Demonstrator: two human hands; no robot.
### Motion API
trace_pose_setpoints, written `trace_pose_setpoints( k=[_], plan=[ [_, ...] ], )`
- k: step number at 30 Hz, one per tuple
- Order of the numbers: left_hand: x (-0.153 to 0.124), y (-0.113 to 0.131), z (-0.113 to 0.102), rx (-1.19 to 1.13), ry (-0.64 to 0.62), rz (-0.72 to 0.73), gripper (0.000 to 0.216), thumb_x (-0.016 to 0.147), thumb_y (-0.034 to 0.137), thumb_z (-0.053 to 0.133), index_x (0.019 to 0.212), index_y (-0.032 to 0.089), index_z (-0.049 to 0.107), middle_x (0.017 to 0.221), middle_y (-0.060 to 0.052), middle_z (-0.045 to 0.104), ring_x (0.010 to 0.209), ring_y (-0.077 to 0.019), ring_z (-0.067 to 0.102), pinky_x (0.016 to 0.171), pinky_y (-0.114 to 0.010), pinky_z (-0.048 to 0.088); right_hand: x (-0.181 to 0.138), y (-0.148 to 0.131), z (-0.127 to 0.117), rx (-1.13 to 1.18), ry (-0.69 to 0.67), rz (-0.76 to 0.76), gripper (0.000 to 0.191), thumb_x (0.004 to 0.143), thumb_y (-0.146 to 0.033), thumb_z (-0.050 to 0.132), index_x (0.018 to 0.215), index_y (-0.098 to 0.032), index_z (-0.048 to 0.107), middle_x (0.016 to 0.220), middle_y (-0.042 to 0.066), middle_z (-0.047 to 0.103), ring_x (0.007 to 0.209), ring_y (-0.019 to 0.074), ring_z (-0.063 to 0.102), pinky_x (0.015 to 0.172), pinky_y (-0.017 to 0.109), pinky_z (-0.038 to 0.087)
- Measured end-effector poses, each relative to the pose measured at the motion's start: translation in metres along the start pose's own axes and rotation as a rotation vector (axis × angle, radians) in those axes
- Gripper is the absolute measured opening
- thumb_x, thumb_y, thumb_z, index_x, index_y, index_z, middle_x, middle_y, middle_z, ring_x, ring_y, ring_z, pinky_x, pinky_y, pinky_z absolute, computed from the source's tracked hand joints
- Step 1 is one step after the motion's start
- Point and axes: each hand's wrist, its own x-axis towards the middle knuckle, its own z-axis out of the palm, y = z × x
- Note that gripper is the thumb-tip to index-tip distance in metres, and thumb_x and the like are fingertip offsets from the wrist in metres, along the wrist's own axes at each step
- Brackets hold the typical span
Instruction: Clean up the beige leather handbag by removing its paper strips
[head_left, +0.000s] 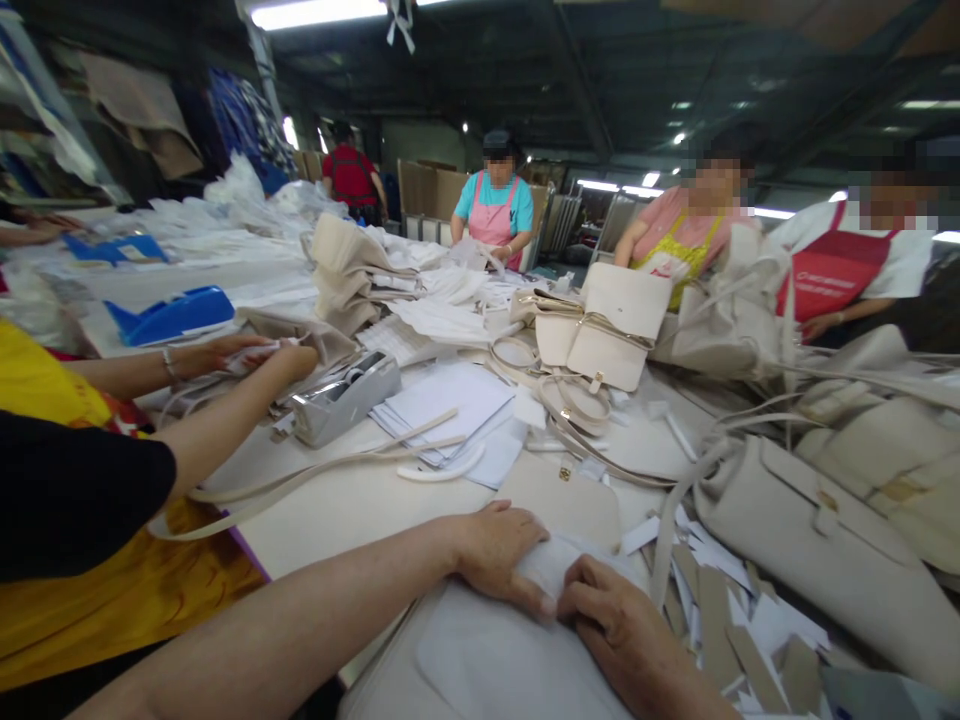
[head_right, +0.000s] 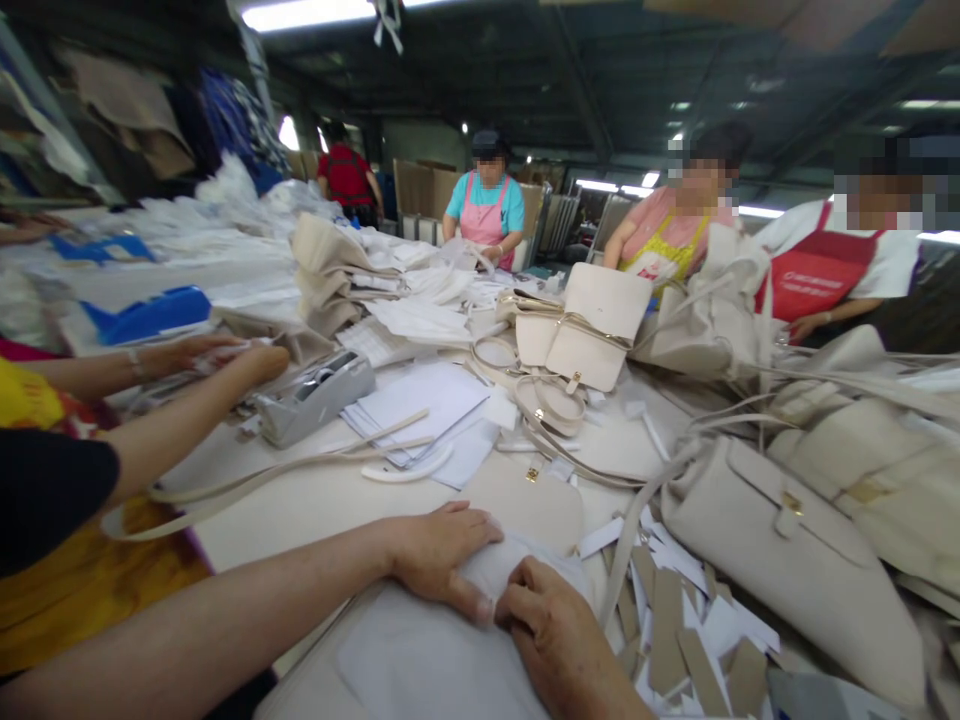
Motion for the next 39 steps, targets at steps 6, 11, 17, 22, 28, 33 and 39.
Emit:
trace_pose_setpoints(
  k=[6,11,17,22,28,33,39],
  plan=[
    [0.003,0.007,-0.008,-0.012,-0.006,-0.062,0.077,0.07,0.068,0.051,0.126,0.015,0.045,0.128,-0.017,0.052,0.121,-0.0302,0.044,0.106,-0.049,0.022,-0.008,0.003,-0.002,0.05,0.08,-0.028,0.022,0.082,-0.016,0.039,0.076,-0.023,0.059,0.086,0.0,0.058,0.083,0.0124,0.055,0.074,0.023,0.04],
    [-0.001,0.003,-0.002,-0.03,0.079,-0.06,0.079,0.068,0.069,0.052,0.127,0.017,0.043,0.128,-0.015,0.051,0.122,-0.0292,0.043,0.109,-0.049,0.018,-0.005,0.034,-0.026,0.02,0.481,0.34,0.023,0.083,-0.033,0.038,0.09,-0.024,0.058,0.095,0.005,0.064,0.091,0.0203,0.058,0.082,0.031,0.042],
    [-0.002,0.003,0.002,0.042,0.155,-0.017,0.083,0.07,0.07,0.049,0.131,0.015,0.039,0.135,-0.02,0.042,0.13,-0.0308,0.032,0.109,-0.052,0.017,0.024,0.08,-0.044,-0.06,0.18,0.556,0.037,0.085,-0.044,0.033,0.09,-0.021,0.061,0.093,0.008,0.068,0.093,0.0237,0.06,0.085,0.035,0.039],
    [-0.001,0.007,-0.001,0.063,0.16,0.007,0.079,0.071,0.068,0.05,0.131,0.016,0.04,0.137,-0.019,0.04,0.131,-0.0301,0.03,0.109,-0.052,0.016,0.036,0.081,-0.043,-0.092,0.119,0.578,0.044,0.083,-0.052,0.033,0.083,-0.021,0.063,0.09,0.009,0.069,0.09,0.0241,0.061,0.081,0.035,0.04],
    [0.0,0.006,-0.003,0.038,0.103,0.016,0.074,0.072,0.065,0.053,0.128,0.018,0.042,0.13,-0.016,0.047,0.124,-0.03,0.039,0.108,-0.055,0.014,0.031,0.081,-0.043,-0.028,0.109,0.505,0.03,0.076,-0.042,0.047,0.09,-0.022,0.065,0.089,0.005,0.069,0.086,0.0209,0.062,0.078,0.031,0.042],
    [0.0,0.004,0.001,0.057,0.147,0.029,0.074,0.072,0.066,0.051,0.127,0.017,0.044,0.126,-0.016,0.05,0.122,-0.0292,0.041,0.109,-0.053,0.014,0.027,0.09,-0.038,0.194,0.209,0.619,0.035,0.072,-0.041,0.05,0.097,-0.019,0.062,0.081,0.003,0.07,0.079,0.0198,0.063,0.072,0.029,0.046],
    [-0.001,0.005,0.002,0.081,0.159,0.039,0.072,0.074,0.066,0.049,0.127,0.017,0.044,0.127,-0.017,0.049,0.123,-0.0297,0.04,0.108,-0.055,0.015,0.022,0.084,-0.027,0.261,0.383,0.603,0.032,0.071,-0.04,0.05,0.094,-0.023,0.064,0.094,0.001,0.07,0.092,0.0208,0.062,0.085,0.032,0.045]
  ],
)
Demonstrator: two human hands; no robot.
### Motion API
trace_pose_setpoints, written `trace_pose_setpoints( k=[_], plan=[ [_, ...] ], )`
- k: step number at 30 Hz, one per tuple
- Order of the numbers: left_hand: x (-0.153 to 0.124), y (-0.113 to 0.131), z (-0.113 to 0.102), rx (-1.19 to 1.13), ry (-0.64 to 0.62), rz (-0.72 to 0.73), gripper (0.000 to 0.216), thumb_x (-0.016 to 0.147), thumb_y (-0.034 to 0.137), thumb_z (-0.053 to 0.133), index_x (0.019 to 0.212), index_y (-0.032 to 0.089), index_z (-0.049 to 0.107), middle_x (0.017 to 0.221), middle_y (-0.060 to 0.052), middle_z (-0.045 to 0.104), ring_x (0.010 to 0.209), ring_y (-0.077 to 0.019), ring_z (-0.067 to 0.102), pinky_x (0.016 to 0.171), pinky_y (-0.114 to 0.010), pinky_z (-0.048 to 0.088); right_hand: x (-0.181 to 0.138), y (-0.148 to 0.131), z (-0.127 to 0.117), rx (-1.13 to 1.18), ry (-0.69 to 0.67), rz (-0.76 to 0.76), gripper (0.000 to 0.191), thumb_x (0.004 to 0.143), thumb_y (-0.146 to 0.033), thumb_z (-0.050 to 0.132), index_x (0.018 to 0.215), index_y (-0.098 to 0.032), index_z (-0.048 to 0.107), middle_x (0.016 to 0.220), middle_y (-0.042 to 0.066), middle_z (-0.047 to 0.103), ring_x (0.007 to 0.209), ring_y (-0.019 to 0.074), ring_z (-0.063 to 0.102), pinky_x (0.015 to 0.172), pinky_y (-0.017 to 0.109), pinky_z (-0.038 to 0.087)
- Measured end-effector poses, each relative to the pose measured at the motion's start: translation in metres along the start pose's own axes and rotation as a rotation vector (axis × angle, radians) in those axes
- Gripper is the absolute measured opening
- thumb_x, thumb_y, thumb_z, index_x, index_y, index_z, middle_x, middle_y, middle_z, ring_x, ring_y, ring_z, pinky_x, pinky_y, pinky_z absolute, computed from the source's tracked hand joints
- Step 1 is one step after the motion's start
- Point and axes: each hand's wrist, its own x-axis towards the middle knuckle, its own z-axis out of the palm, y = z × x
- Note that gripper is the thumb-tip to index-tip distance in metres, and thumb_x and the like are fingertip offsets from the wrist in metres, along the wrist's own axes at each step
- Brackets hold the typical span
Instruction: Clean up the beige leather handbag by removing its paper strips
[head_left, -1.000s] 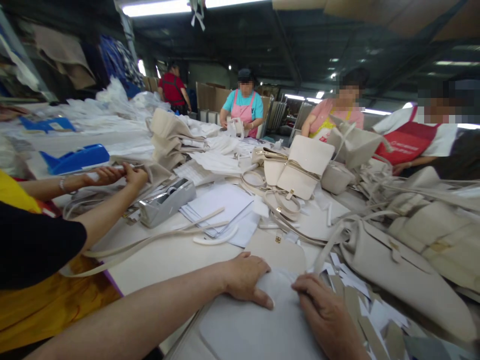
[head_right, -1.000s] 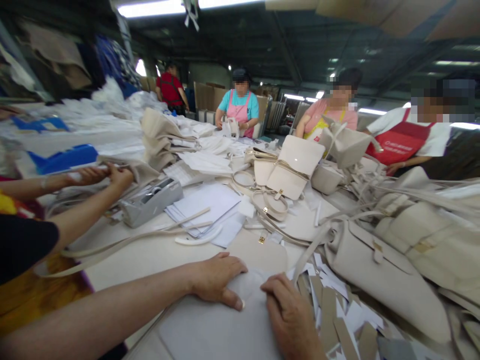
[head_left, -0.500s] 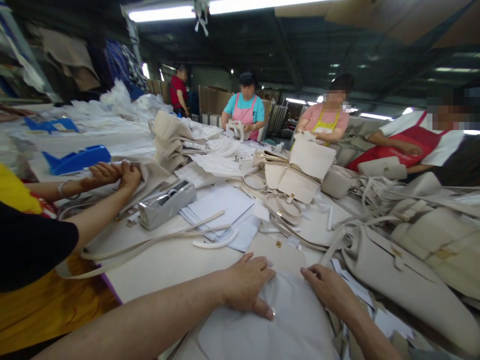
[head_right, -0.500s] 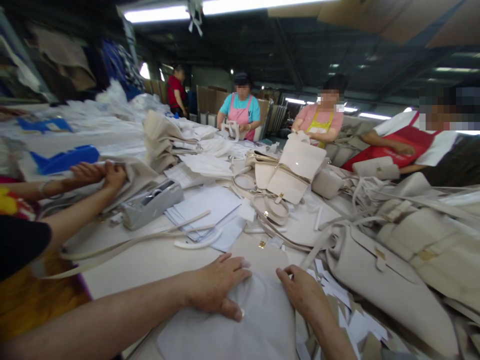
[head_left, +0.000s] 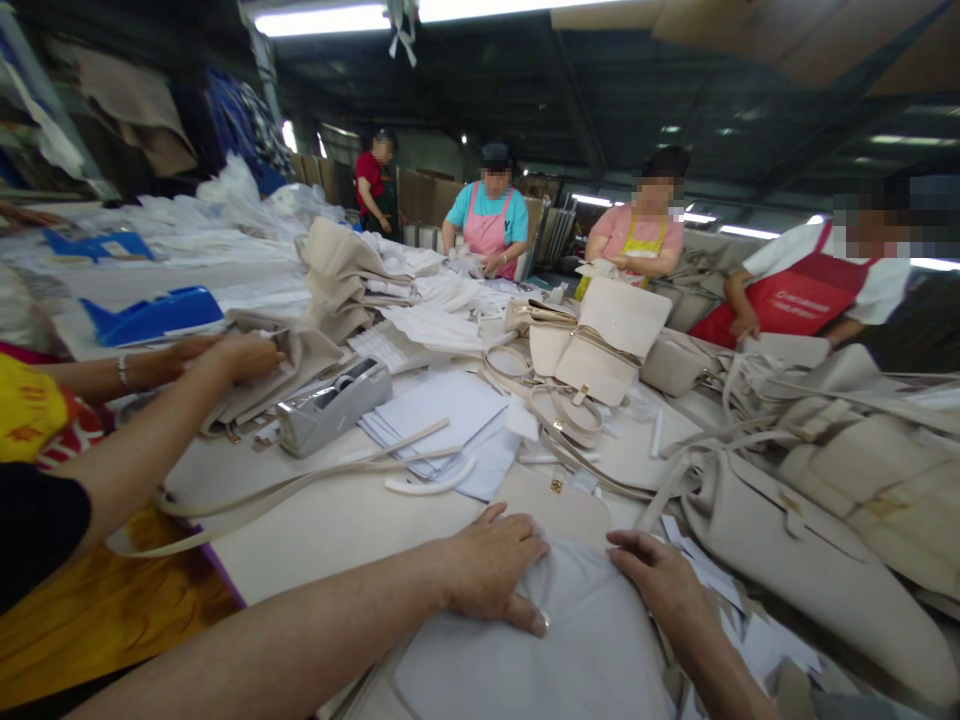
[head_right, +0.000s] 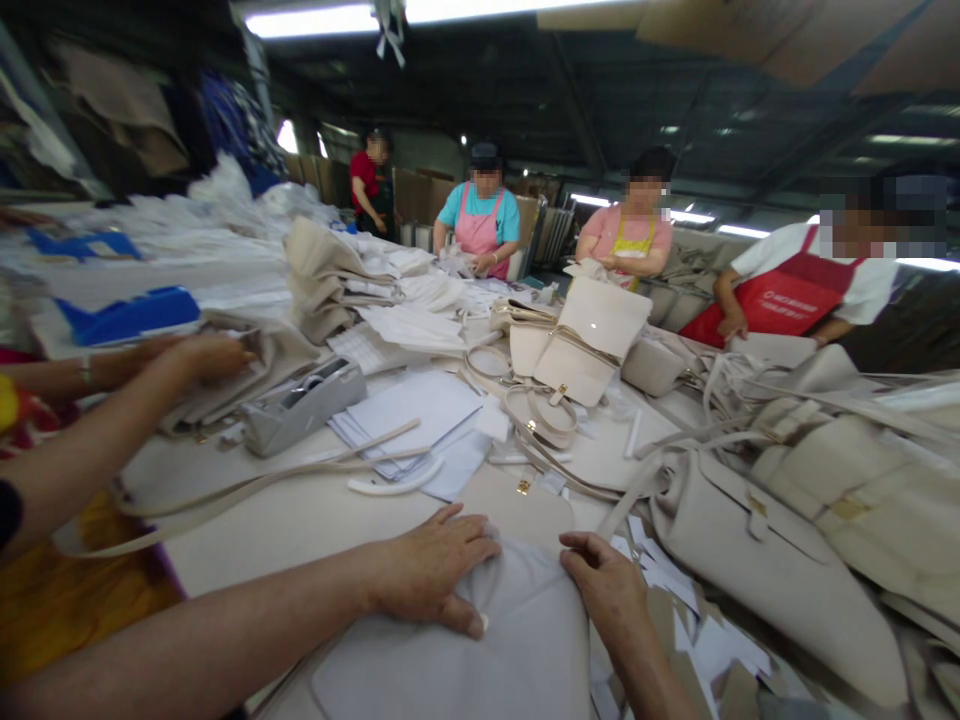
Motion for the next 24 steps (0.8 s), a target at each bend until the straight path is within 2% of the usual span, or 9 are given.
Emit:
trace_pose_setpoints(
  k=[4,9,14,16,19,21,24],
  plan=[
    [0.0,0.001,-0.003,-0.011,-0.034,-0.007,0.073,0.073,0.066,0.049,0.126,0.016,0.045,0.126,-0.017,0.05,0.123,-0.0294,0.042,0.108,-0.054,0.014,0.002,-0.005,-0.001,-0.124,-0.081,-0.078,0.029,0.074,-0.035,0.047,0.09,-0.024,0.067,0.099,0.001,0.07,0.099,0.0206,0.06,0.092,0.033,0.041],
    [0.001,0.001,-0.003,-0.016,-0.067,-0.026,0.076,0.073,0.068,0.046,0.127,0.015,0.045,0.124,-0.018,0.052,0.12,-0.0303,0.045,0.108,-0.055,0.014,0.012,-0.011,-0.002,-0.326,-0.174,-0.099,0.032,0.073,-0.023,0.044,0.095,-0.021,0.066,0.087,0.002,0.07,0.084,0.0177,0.063,0.078,0.028,0.044],
    [0.001,-0.002,0.0,-0.031,-0.071,-0.041,0.077,0.072,0.069,0.047,0.128,0.015,0.044,0.126,-0.019,0.051,0.12,-0.0316,0.045,0.106,-0.057,0.018,0.015,-0.004,-0.006,-0.452,-0.241,-0.115,0.025,0.068,-0.018,0.045,0.076,-0.023,0.068,0.079,0.003,0.069,0.079,0.0206,0.062,0.072,0.03,0.042],
    [0.001,-0.002,-0.001,-0.031,-0.073,-0.043,0.077,0.072,0.069,0.047,0.128,0.015,0.044,0.125,-0.018,0.052,0.12,-0.032,0.045,0.106,-0.057,0.018,0.014,-0.007,-0.009,-0.486,-0.254,-0.141,0.024,0.069,-0.02,0.046,0.077,-0.023,0.068,0.082,0.004,0.068,0.081,0.0215,0.061,0.074,0.031,0.041],
    [0.001,-0.001,-0.002,-0.02,-0.072,-0.044,0.077,0.072,0.069,0.047,0.127,0.015,0.045,0.122,-0.019,0.053,0.118,-0.032,0.047,0.106,-0.057,0.019,0.013,-0.023,-0.01,-0.587,-0.13,-0.24,0.028,0.074,-0.024,0.044,0.091,-0.019,0.066,0.095,0.01,0.065,0.093,0.0244,0.057,0.081,0.034,0.038],
    [0.001,-0.001,-0.002,-0.015,-0.065,-0.039,0.077,0.072,0.069,0.047,0.127,0.015,0.045,0.121,-0.019,0.053,0.117,-0.0318,0.047,0.106,-0.057,0.02,0.01,-0.038,-0.008,-0.6,-0.089,-0.323,0.029,0.078,-0.025,0.041,0.095,-0.019,0.064,0.099,0.009,0.065,0.096,0.0227,0.057,0.083,0.032,0.037],
    [0.001,0.0,-0.002,-0.002,-0.062,-0.032,0.078,0.073,0.069,0.046,0.128,0.014,0.043,0.12,-0.019,0.054,0.117,-0.0319,0.046,0.105,-0.056,0.021,0.002,-0.055,-0.002,-0.526,-0.254,-0.343,0.027,0.08,-0.029,0.04,0.089,-0.023,0.065,0.09,0.004,0.068,0.085,0.0188,0.06,0.076,0.029,0.039]
  ],
)
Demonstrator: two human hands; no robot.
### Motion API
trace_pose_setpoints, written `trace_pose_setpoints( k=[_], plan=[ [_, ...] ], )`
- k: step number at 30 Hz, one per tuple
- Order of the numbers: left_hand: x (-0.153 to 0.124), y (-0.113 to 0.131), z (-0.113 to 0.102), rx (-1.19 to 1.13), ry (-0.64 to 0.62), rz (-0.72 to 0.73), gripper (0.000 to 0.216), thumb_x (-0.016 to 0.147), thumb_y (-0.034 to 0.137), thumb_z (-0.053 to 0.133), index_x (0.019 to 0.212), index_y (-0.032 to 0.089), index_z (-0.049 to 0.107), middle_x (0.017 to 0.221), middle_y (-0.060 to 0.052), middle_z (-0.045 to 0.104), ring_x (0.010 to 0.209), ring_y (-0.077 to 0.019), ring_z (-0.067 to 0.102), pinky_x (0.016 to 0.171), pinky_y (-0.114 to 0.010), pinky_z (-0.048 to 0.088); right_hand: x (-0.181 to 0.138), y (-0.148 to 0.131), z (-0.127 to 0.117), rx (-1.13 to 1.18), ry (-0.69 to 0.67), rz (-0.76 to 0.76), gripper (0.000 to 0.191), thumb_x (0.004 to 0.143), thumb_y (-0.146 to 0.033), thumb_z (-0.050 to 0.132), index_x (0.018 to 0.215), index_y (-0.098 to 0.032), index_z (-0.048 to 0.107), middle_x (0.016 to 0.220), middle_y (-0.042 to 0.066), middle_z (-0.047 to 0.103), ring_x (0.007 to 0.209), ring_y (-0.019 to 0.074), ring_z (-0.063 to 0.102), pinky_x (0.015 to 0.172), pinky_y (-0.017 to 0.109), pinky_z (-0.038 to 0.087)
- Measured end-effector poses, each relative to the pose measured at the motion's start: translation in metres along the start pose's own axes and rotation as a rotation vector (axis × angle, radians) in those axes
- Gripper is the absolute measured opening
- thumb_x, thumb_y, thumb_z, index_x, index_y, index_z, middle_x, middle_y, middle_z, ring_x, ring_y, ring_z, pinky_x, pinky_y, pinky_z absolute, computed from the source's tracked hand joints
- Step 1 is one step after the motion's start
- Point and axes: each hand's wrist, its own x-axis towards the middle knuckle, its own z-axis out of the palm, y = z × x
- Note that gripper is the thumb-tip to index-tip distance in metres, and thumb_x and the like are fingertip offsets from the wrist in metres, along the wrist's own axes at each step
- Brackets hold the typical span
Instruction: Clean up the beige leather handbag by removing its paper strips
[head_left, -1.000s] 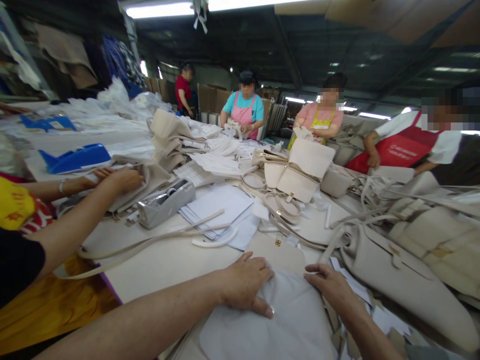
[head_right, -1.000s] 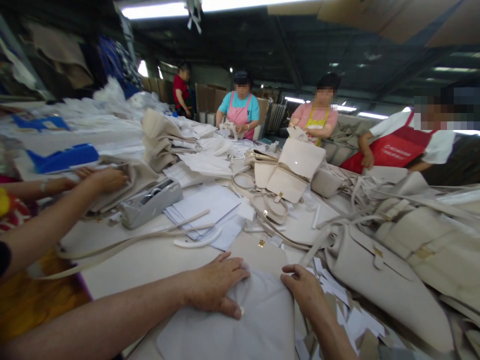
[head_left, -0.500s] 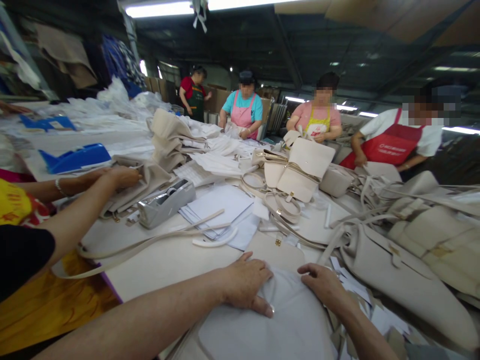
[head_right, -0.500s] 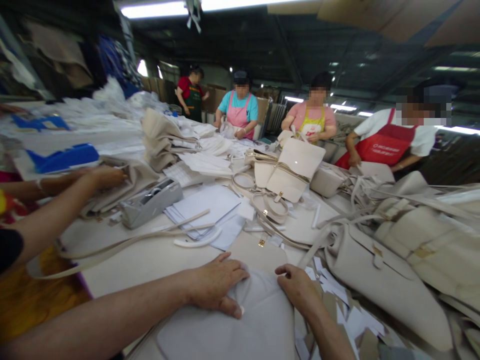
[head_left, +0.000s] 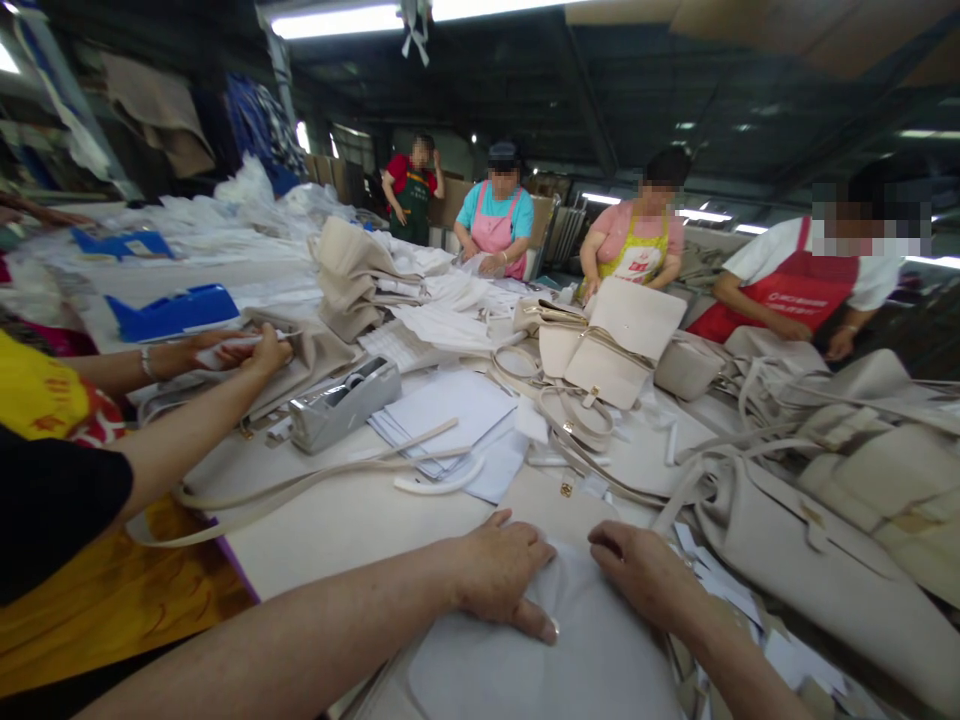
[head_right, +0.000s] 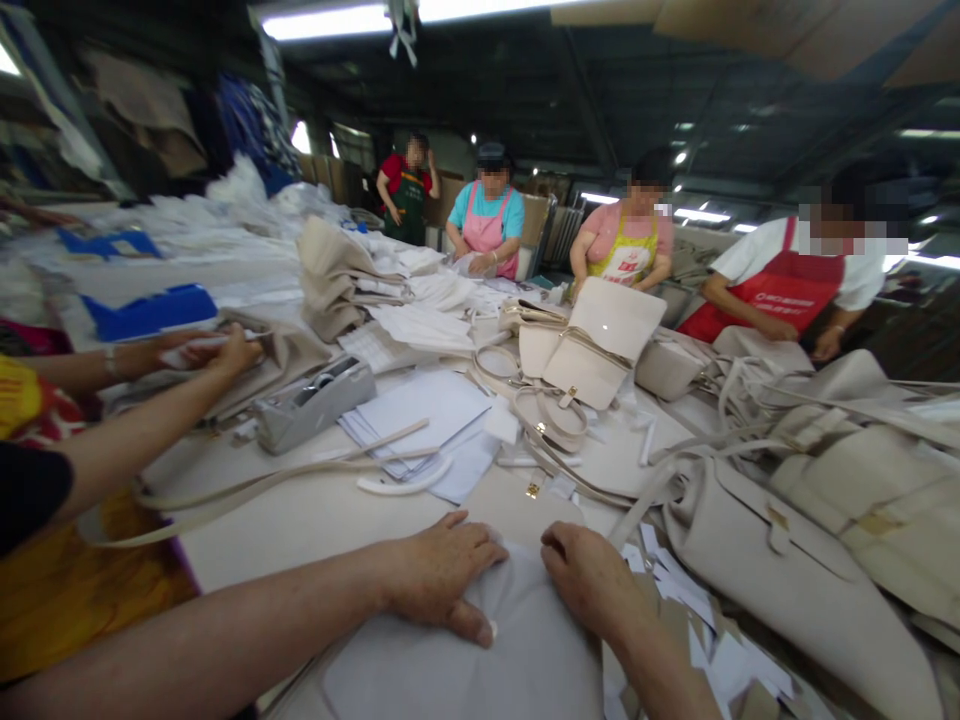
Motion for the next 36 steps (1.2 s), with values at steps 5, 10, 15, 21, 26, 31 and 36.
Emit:
trace_pose_setpoints(
  k=[5,10,15,21,26,31,36],
  plan=[
    [0.003,0.001,-0.005,0.059,-0.057,-0.036,0.081,0.071,0.069,0.047,0.128,0.012,0.042,0.12,-0.021,0.054,0.115,-0.0334,0.048,0.105,-0.055,0.021,-0.003,-0.005,0.006,0.092,-0.135,-0.031,0.026,0.081,-0.033,0.041,0.082,-0.025,0.066,0.088,0.002,0.069,0.083,0.0179,0.06,0.072,0.028,0.039],
    [0.012,0.002,-0.014,0.145,-0.126,-0.069,0.085,0.064,0.071,0.054,0.125,0.013,0.046,0.12,-0.021,0.055,0.111,-0.0343,0.05,0.102,-0.054,0.025,-0.001,0.0,0.012,0.097,-0.134,-0.007,0.028,0.082,-0.04,0.042,0.078,-0.023,0.064,0.084,0.003,0.069,0.079,0.0178,0.061,0.069,0.028,0.037],
    [0.019,0.003,-0.018,0.212,-0.167,-0.093,0.088,0.059,0.074,0.052,0.121,0.012,0.05,0.119,-0.021,0.054,0.109,-0.0346,0.051,0.099,-0.05,0.031,-0.001,0.001,0.013,-0.051,-0.111,0.059,0.039,0.083,-0.052,0.037,0.07,-0.023,0.06,0.077,0.006,0.068,0.075,0.0223,0.061,0.064,0.031,0.033],
    [0.025,0.001,-0.014,0.245,-0.174,-0.098,0.091,0.056,0.077,0.052,0.117,0.01,0.054,0.116,-0.022,0.056,0.105,-0.0353,0.052,0.095,-0.05,0.036,-0.001,0.01,0.025,0.067,-0.139,0.042,0.044,0.085,-0.053,0.034,0.068,-0.022,0.059,0.076,0.005,0.068,0.075,0.02,0.061,0.066,0.029,0.036],
    [0.028,-0.001,-0.013,0.281,-0.204,-0.089,0.095,0.055,0.079,0.05,0.119,0.009,0.054,0.117,-0.024,0.055,0.105,-0.036,0.052,0.093,-0.049,0.037,-0.006,0.012,0.033,-0.148,-0.157,-0.056,0.049,0.09,-0.046,0.022,0.087,-0.027,0.067,0.087,0.008,0.068,0.088,0.0278,0.06,0.079,0.041,0.037],
    [0.027,-0.002,-0.015,0.252,-0.221,-0.094,0.094,0.057,0.079,0.047,0.12,0.01,0.053,0.119,-0.023,0.053,0.109,-0.0356,0.05,0.098,-0.05,0.033,-0.007,0.028,0.031,-0.361,-0.252,-0.121,0.046,0.091,-0.029,0.021,0.126,-0.029,0.051,0.107,0.013,0.063,0.099,0.0307,0.057,0.081,0.044,0.041],
    [0.026,-0.003,-0.015,0.243,-0.222,-0.083,0.094,0.056,0.08,0.048,0.117,0.009,0.056,0.117,-0.023,0.054,0.106,-0.0355,0.051,0.097,-0.05,0.034,0.037,0.044,0.019,-0.482,-0.051,-0.061,0.036,0.087,-0.03,0.032,0.104,-0.025,0.064,0.093,0.013,0.065,0.087,0.032,0.061,0.067,0.042,0.045]
  ],
)
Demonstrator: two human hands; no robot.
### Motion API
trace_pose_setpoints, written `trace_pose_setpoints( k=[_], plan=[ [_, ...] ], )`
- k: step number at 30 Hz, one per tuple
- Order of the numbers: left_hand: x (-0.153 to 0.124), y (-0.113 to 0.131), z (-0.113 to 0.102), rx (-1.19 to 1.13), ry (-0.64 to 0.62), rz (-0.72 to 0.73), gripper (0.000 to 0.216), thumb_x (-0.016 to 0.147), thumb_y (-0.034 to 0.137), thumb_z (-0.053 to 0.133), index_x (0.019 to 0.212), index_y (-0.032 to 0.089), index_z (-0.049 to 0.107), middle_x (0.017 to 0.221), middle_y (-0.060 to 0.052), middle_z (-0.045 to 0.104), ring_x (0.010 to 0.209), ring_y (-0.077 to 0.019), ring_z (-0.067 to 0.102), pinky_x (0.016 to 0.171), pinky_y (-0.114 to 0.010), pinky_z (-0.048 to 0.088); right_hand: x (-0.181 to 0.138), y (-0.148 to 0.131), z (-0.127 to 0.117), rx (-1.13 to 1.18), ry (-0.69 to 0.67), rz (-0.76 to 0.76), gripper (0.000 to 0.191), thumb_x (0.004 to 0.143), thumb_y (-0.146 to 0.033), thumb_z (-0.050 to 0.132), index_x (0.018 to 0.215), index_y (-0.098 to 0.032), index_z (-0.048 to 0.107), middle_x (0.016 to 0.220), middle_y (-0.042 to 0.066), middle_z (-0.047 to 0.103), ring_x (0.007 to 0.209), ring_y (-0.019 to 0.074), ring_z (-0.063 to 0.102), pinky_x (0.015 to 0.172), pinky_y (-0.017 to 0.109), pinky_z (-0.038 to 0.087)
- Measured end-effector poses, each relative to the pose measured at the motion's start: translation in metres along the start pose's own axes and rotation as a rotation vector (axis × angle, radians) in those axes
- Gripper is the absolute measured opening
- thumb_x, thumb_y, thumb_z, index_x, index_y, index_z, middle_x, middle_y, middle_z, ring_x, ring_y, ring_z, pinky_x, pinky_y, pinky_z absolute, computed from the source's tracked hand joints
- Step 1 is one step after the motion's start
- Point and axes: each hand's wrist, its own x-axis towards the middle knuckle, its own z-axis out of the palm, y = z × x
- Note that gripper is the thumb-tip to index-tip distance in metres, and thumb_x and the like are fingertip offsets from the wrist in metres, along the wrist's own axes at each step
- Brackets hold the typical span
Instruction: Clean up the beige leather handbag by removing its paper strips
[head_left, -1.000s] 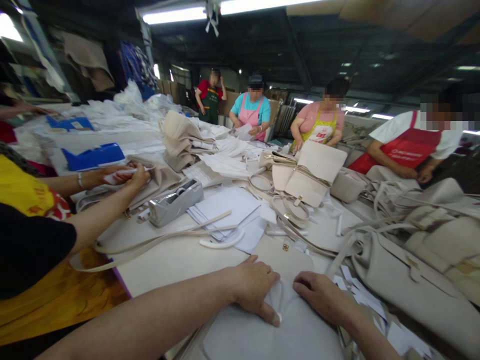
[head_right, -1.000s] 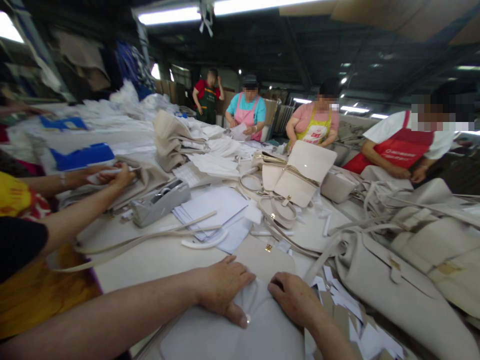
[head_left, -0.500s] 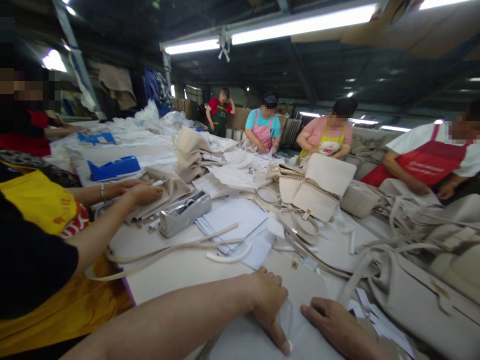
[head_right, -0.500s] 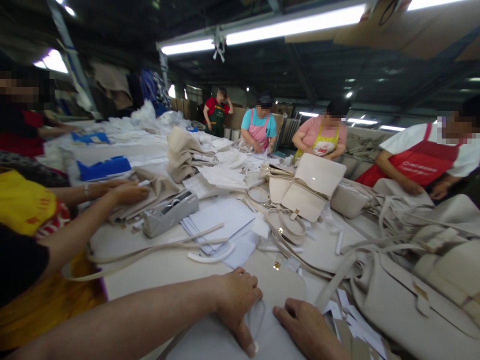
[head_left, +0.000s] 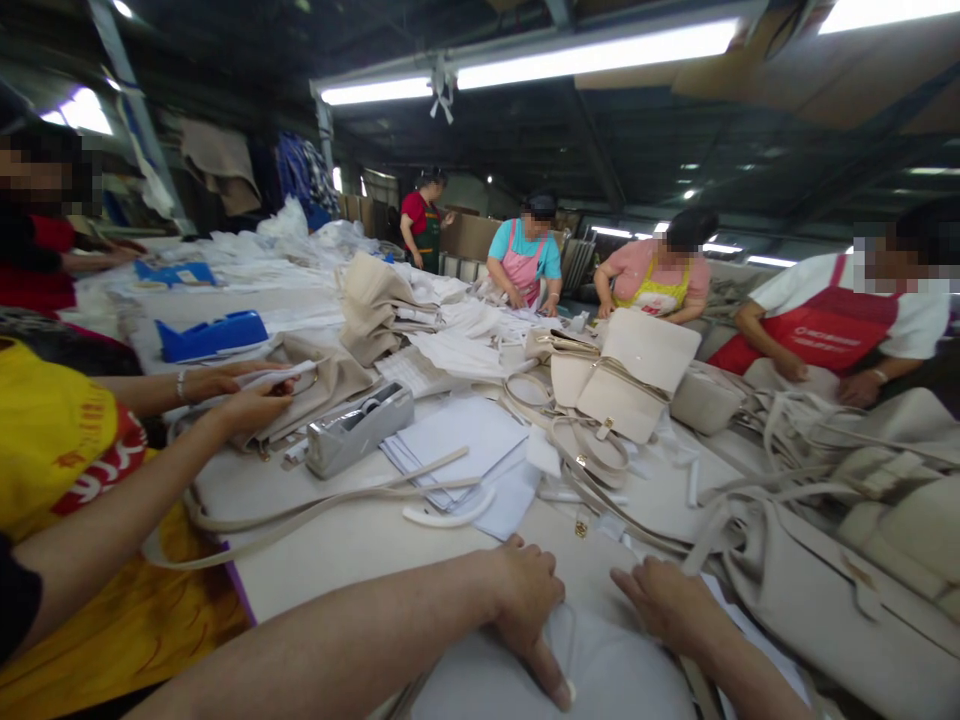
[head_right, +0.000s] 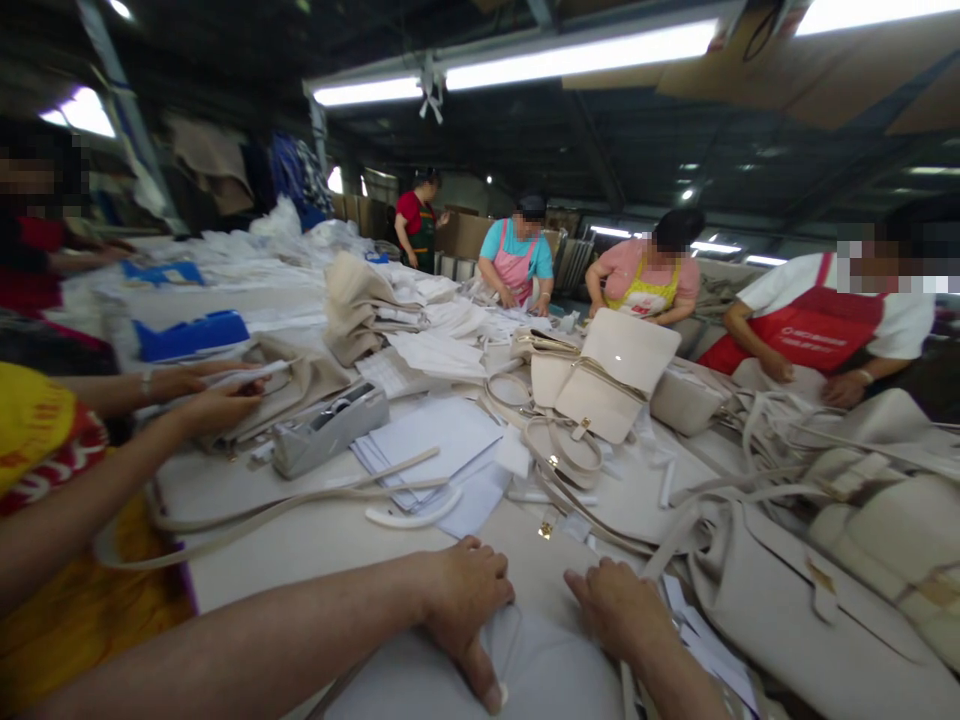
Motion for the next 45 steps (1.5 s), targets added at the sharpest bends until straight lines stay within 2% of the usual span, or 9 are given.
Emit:
trace_pose_setpoints(
  k=[2,5,11,17,24,30,36,40,45],
  plan=[
    [0.0,0.0,0.0,-0.003,0.002,-0.001,0.094,0.056,0.08,0.049,0.118,0.009,0.056,0.117,-0.023,0.054,0.106,-0.0354,0.05,0.097,-0.05,0.033,0.03,-0.001,-0.005,0.014,0.1,0.019,0.035,0.088,-0.028,0.031,0.092,-0.019,0.064,0.094,0.013,0.064,0.089,0.027,0.061,0.07,0.036,0.045],
    [0.0,0.001,-0.001,-0.025,-0.009,-0.007,0.093,0.057,0.078,0.051,0.118,0.009,0.055,0.119,-0.023,0.053,0.109,-0.0357,0.049,0.098,-0.05,0.032,0.074,-0.014,-0.008,0.018,0.2,-0.038,0.03,0.084,-0.015,0.037,0.105,-0.021,0.058,0.109,0.009,0.061,0.101,0.0214,0.056,0.076,0.031,0.043],
    [0.004,-0.001,-0.001,0.013,-0.022,-0.026,0.085,0.061,0.071,0.057,0.123,0.012,0.051,0.121,-0.022,0.051,0.108,-0.0354,0.048,0.097,-0.052,0.032,0.12,-0.029,-0.005,0.001,0.288,-0.079,0.03,0.082,-0.006,0.037,0.096,-0.016,0.061,0.104,0.012,0.062,0.104,0.0257,0.052,0.083,0.038,0.038],
    [-0.002,0.0,-0.003,-0.029,-0.008,-0.04,0.089,0.059,0.073,0.056,0.123,0.012,0.051,0.121,-0.021,0.051,0.11,-0.0357,0.047,0.1,-0.051,0.028,0.094,-0.032,-0.028,0.043,0.286,-0.177,0.026,0.085,-0.013,0.038,0.09,-0.017,0.063,0.099,0.011,0.061,0.102,0.0252,0.051,0.085,0.039,0.034],
    [-0.007,0.0,0.001,-0.066,0.089,-0.027,0.093,0.055,0.079,0.053,0.118,0.011,0.055,0.123,-0.021,0.048,0.112,-0.0376,0.043,0.099,-0.05,0.03,0.047,-0.05,-0.048,0.205,0.134,-0.292,0.023,0.081,-0.022,0.043,0.082,-0.019,0.066,0.087,0.009,0.063,0.089,0.0211,0.056,0.074,0.03,0.036],
    [-0.006,-0.002,0.005,-0.083,0.143,-0.009,0.099,0.054,0.08,0.053,0.122,0.009,0.05,0.125,-0.022,0.046,0.112,-0.0374,0.043,0.099,-0.05,0.03,0.041,-0.048,-0.033,0.462,-0.003,-0.237,0.024,0.066,-0.021,0.057,0.087,-0.02,0.069,0.075,0.004,0.068,0.07,0.0153,0.059,0.063,0.024,0.038],
    [-0.003,-0.003,0.011,-0.124,0.185,-0.026,0.102,0.05,0.076,0.06,0.124,0.008,0.045,0.126,-0.021,0.047,0.116,-0.0352,0.043,0.102,-0.046,0.029,0.033,-0.047,-0.012,0.714,-0.059,-0.216,0.019,0.07,-0.028,0.058,0.082,-0.016,0.066,0.075,0.001,0.068,0.067,0.0112,0.058,0.058,0.019,0.04],
    [0.0,-0.004,0.009,-0.137,0.09,-0.03,0.099,0.052,0.077,0.058,0.123,0.009,0.046,0.119,-0.02,0.054,0.111,-0.034,0.049,0.103,-0.048,0.027,0.038,-0.036,-0.004,0.768,-0.065,-0.104,0.03,0.075,-0.019,0.049,0.103,-0.015,0.058,0.074,0.001,0.069,0.06,0.0104,0.06,0.055,0.019,0.043],
    [0.0,-0.004,0.006,-0.119,0.067,-0.022,0.097,0.053,0.078,0.055,0.121,0.01,0.049,0.117,-0.021,0.055,0.11,-0.0346,0.05,0.103,-0.05,0.026,0.054,-0.007,0.002,0.59,0.152,0.164,0.03,0.079,-0.016,0.037,0.099,-0.011,0.058,0.099,0.015,0.067,0.091,0.0202,0.061,0.078,0.03,0.042]
  ],
)
